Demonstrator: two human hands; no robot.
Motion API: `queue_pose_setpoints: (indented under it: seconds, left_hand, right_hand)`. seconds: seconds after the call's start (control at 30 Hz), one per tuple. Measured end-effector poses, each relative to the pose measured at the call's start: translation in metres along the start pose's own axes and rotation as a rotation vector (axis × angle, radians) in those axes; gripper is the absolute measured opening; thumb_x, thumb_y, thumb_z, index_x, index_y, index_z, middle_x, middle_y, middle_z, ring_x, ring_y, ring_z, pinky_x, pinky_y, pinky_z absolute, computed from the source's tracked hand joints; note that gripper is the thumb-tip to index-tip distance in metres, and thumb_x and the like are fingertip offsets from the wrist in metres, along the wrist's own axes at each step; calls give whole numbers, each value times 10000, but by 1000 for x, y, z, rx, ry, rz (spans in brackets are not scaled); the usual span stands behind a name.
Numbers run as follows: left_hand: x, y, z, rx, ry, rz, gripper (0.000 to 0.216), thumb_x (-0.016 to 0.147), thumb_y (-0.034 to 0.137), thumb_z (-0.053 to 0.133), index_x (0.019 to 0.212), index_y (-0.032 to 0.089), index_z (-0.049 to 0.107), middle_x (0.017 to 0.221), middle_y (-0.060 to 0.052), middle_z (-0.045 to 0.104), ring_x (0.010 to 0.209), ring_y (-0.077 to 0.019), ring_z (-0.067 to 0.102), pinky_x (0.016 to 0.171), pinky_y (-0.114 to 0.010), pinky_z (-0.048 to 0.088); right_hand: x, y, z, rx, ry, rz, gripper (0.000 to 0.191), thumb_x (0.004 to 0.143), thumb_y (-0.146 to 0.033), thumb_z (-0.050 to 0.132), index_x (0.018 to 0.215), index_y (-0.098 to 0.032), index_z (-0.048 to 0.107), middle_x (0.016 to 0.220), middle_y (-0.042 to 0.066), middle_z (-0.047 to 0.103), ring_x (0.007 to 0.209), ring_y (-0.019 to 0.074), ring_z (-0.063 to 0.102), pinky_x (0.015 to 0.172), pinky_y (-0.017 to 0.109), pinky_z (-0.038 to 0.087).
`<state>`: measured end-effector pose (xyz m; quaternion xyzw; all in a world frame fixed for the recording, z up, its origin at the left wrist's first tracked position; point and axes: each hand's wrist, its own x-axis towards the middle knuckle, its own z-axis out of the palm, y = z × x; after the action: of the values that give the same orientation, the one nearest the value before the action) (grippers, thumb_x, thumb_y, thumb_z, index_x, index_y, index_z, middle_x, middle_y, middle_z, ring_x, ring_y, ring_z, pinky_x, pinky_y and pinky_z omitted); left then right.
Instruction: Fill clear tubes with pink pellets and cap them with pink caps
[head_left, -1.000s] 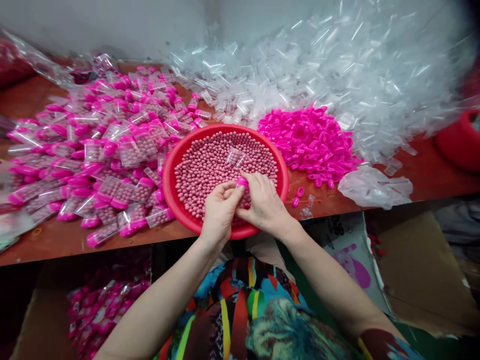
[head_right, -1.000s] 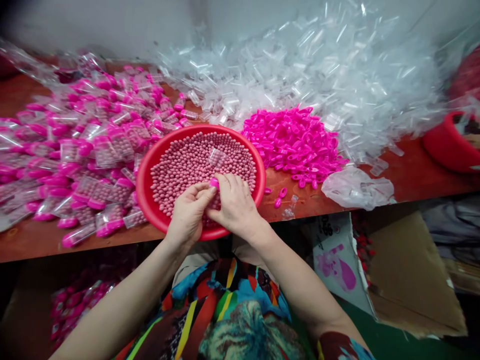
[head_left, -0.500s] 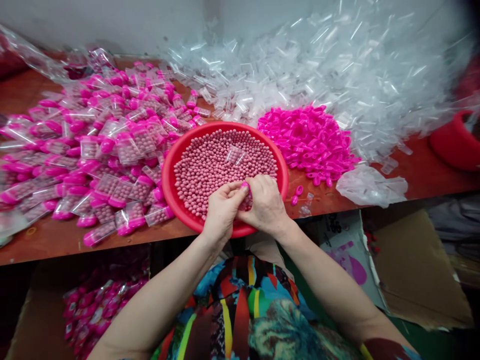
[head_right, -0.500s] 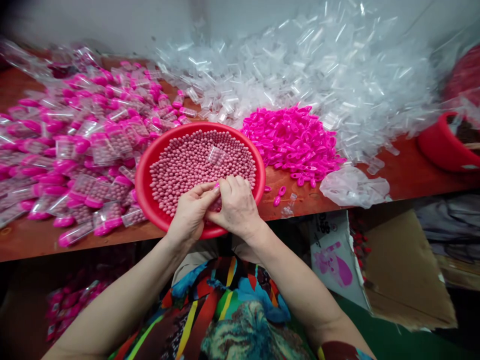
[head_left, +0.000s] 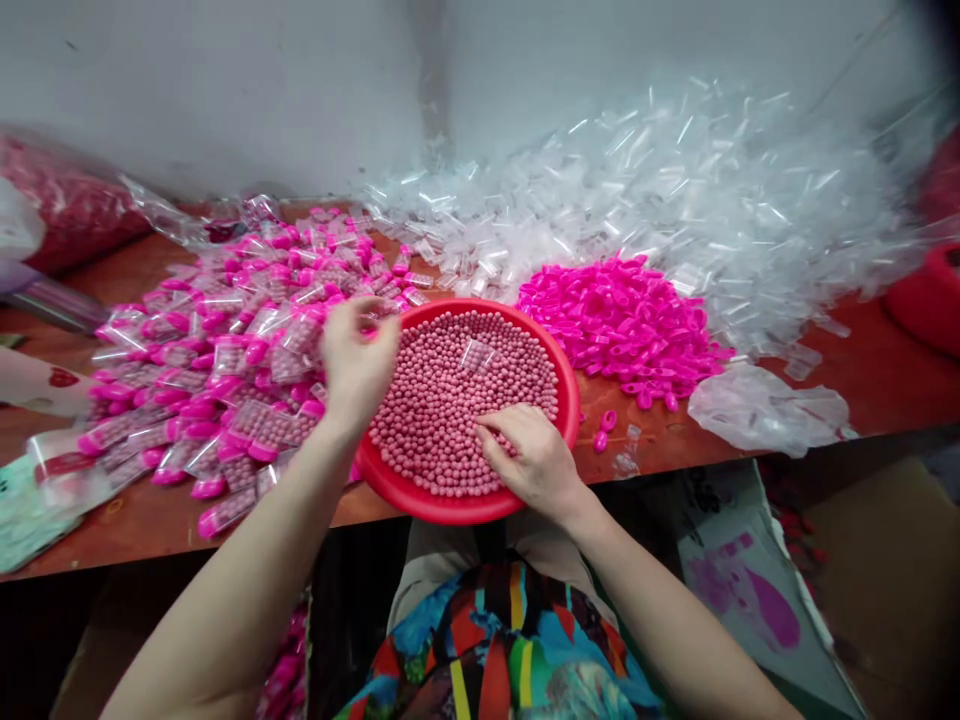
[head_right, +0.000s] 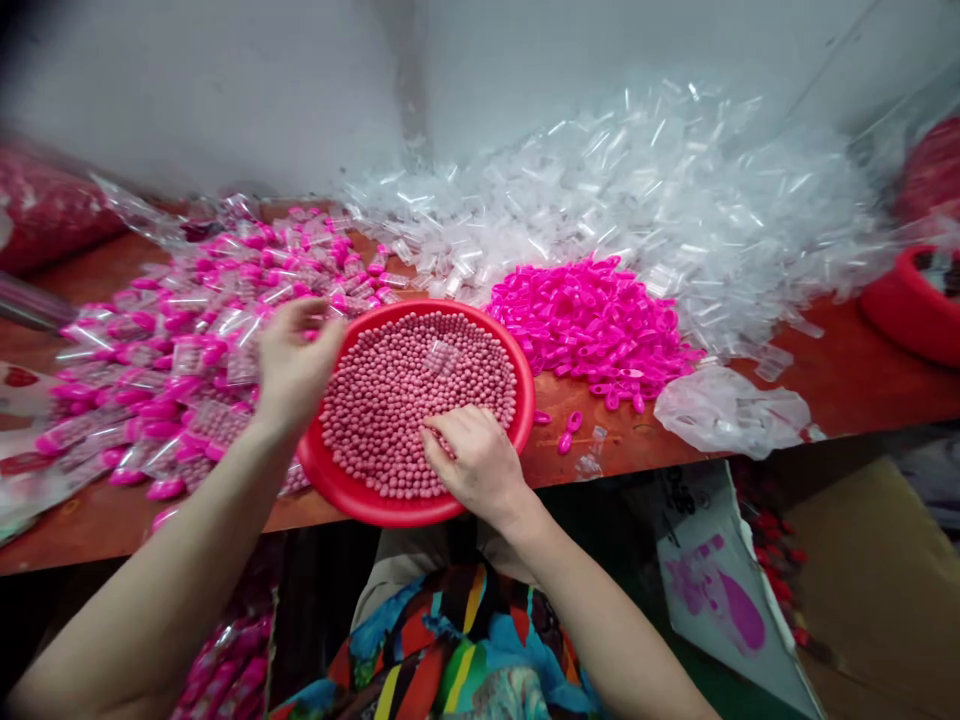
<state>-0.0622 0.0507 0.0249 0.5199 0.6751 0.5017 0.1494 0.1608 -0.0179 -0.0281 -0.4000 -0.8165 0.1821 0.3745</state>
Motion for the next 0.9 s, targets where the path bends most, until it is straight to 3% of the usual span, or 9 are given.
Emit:
queue_pose_setpoints:
  seconds: [0.1, 0.17, 0.27, 0.37, 0.5, 0.6, 0.7, 0.83, 0.9]
  left_hand:
    - [-3, -4, 54, 218, -379, 116, 236, 792, 264, 650, 988, 133, 665, 1061, -124, 663, 1053, -271, 607, 982, -395, 450]
    - [-7, -7, 83, 356, -496, 84, 232, 744, 267, 694, 923, 122, 665, 1014, -144, 662, 1002, -291, 612, 938, -400, 460]
    - [-7, -15, 101, 449, -551, 10, 180, 697, 250, 719, 821, 139, 653, 903, -127, 668, 903, -279, 612, 844, -373, 470]
    - [-5, -22, 101, 454, -526, 2, 139, 703, 224, 682, 818, 156, 643, 858, -101, 674, 846, -249, 607, 793, -346, 454]
    - [-7, -24, 95, 308, -465, -61, 273, 638, 219, 733, 875, 172, 606, 839, -50, 667, 786, -203, 591, 736, -314, 436]
    - [-15, -16, 85, -50, -473, -198, 350, 570, 207, 806, 820, 168, 564, 745, -2, 632, 706, -152, 572, 689, -277, 439]
    - [-31, 3, 68, -444, -544, -386, 381, 569, 204, 838, 841, 155, 576, 810, -11, 661, 719, -139, 618, 658, -251, 468]
    - [-64, 28, 46, -695, -631, -624, 410, 613, 207, 853, 954, 165, 630, 896, -20, 676, 731, -160, 685, 586, -230, 501]
    - [-81, 34, 41, -793, -611, -697, 376, 655, 210, 840, 977, 162, 653, 932, -25, 675, 747, -155, 695, 594, -229, 533]
  right_hand:
    - [-3, -1, -1, 4, 84, -9, 157, 956, -235, 532, 957, -196, 684, 865, 60, 743, 800, 197, 664, 753, 367, 503]
    - [-4, -2, -2, -20, 73, -26, 163, 957, -233, 531, 956, -190, 687, 854, 57, 745, 790, 196, 663, 740, 364, 495]
    - [-6, -3, -2, -70, 15, -58, 176, 962, -232, 524, 945, -187, 693, 827, 52, 745, 783, 196, 669, 726, 364, 482]
    - [-6, -2, -1, -43, 21, -49, 175, 964, -242, 522, 958, -193, 690, 843, 50, 749, 793, 189, 678, 742, 356, 493]
    - [-5, 0, -3, 74, 72, -48, 157, 951, -238, 543, 1010, -191, 682, 900, 55, 758, 818, 181, 695, 771, 349, 525]
    - [-7, 1, -7, 198, 107, -75, 159, 936, -211, 567, 1058, -196, 669, 945, 55, 759, 854, 175, 707, 804, 346, 551]
    - [-19, 5, -12, 275, 237, -82, 215, 913, -167, 587, 1111, -217, 653, 974, 55, 743, 897, 179, 700, 815, 351, 569]
    - [-50, 37, -21, 170, 558, 124, 237, 908, -163, 566, 1114, -235, 659, 1047, 75, 694, 1011, 210, 658, 911, 421, 543]
    - [-68, 69, -31, 66, 611, 290, 195, 922, -203, 532, 1053, -223, 674, 1027, 74, 683, 1002, 208, 648, 921, 417, 528]
